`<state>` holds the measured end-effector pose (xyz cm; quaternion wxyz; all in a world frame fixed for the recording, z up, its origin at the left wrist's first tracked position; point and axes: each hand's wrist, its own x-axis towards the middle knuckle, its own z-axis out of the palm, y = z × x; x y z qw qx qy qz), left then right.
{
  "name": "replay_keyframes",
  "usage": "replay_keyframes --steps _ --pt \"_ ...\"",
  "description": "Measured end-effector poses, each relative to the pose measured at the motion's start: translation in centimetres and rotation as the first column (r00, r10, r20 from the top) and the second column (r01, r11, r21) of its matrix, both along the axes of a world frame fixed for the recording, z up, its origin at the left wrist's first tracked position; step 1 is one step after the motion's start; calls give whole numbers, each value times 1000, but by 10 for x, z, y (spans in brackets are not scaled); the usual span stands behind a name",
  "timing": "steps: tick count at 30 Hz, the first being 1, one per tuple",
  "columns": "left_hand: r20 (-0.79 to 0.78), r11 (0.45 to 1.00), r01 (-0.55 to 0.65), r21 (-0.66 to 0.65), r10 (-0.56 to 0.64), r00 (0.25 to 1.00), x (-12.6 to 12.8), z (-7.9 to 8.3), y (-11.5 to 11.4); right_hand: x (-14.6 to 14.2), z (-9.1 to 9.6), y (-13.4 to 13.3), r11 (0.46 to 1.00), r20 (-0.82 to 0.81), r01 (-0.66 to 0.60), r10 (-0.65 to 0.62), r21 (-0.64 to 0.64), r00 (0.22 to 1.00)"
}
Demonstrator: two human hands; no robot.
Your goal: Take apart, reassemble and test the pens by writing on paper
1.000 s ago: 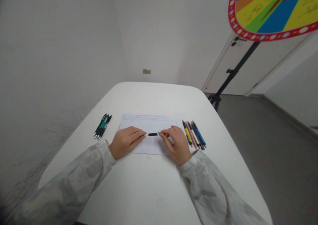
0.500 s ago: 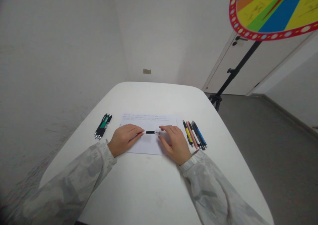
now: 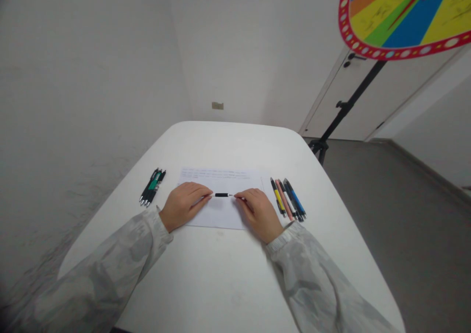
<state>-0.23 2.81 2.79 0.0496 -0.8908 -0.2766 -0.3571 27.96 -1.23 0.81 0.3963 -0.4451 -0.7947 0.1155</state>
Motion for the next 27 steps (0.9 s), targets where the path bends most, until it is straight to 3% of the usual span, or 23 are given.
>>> replay_keyframes --steps 5,27 --pt "-1 1000 5 2 -5 1000 0 0 0 1 4 -3 998 -112 58 -55 25 992" --pt "-13 1000 20 -2 -21 1000 1 2 0 -1 6 -2 999 -141 20 -16 30 990"
